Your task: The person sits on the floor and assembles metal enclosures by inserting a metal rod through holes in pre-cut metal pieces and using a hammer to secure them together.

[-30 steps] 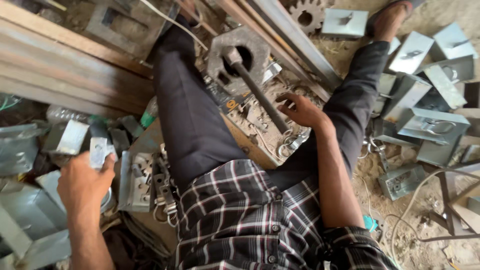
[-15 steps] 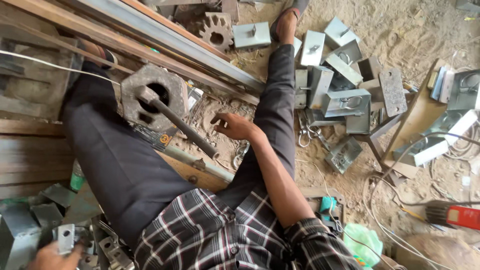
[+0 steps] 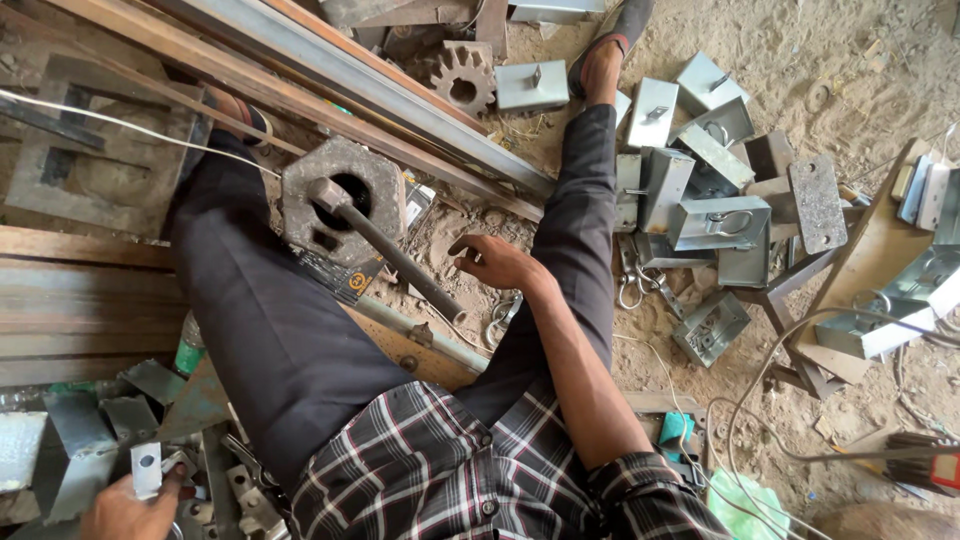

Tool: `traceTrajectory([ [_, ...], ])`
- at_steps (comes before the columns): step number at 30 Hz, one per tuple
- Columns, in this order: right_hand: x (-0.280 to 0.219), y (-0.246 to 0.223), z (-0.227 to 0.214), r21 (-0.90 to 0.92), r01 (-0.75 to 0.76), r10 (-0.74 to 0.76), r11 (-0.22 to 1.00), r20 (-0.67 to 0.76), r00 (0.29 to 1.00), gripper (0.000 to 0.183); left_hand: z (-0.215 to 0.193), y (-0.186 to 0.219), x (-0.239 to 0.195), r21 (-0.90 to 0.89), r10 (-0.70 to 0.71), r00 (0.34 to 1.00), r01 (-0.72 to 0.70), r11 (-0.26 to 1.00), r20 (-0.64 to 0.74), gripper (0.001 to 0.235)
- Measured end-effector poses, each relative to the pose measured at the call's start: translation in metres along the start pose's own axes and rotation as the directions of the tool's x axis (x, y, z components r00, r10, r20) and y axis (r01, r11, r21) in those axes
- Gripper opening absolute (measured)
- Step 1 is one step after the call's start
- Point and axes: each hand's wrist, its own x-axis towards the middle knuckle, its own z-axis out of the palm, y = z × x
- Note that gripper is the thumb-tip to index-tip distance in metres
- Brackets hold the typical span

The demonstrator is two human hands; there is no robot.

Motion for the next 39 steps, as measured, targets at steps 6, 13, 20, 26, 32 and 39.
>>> traceTrajectory([
  [6, 0.001, 0.004, 0.0, 0.0, 0.02, -0.02, 1.0, -0.002, 1.0, 0.034, -0.001, 0.006, 0.004, 0.101, -0.117, 0.993, 0.115, 0.988, 0.019, 0.038],
  [13, 0.0, 0.005, 0.0, -0.009, -0.006, 0.006, 1.0, 0.01, 1.0, 0.035, -0.005, 0.0, 0.007, 0.03, -0.111, 0.991, 0.109, 0.994, 0.074, 0.036],
  [20, 0.0, 0.0, 0.0, -0.011, -0.011, 0.011, 1.0, 0.006, 1.0, 0.035, -0.002, -0.003, 0.003, -0.025, -0.043, 0.999, 0.043, 0.999, 0.009, 0.038],
  [26, 0.0, -0.003, -0.003, 0.014, 0.005, -0.005, 1.0, 0.025, 1.0, 0.037, 0.0, 0.026, 0.001, 0.138, -0.105, 0.993, 0.111, 0.984, -0.053, 0.048],
  [32, 0.0, -0.001, -0.003, -0.025, 0.033, -0.033, 0.999, 0.015, 0.999, 0.038, 0.01, 0.038, -0.017, 0.002, -0.016, 0.987, 0.017, 1.0, -0.161, 0.052],
  [39, -0.002, 0.001, -0.002, -0.035, -0.039, 0.04, 0.999, 0.021, 0.999, 0.037, 0.017, 0.01, -0.005, 0.166, -0.009, 0.999, 0.003, 0.986, 0.032, 0.039],
])
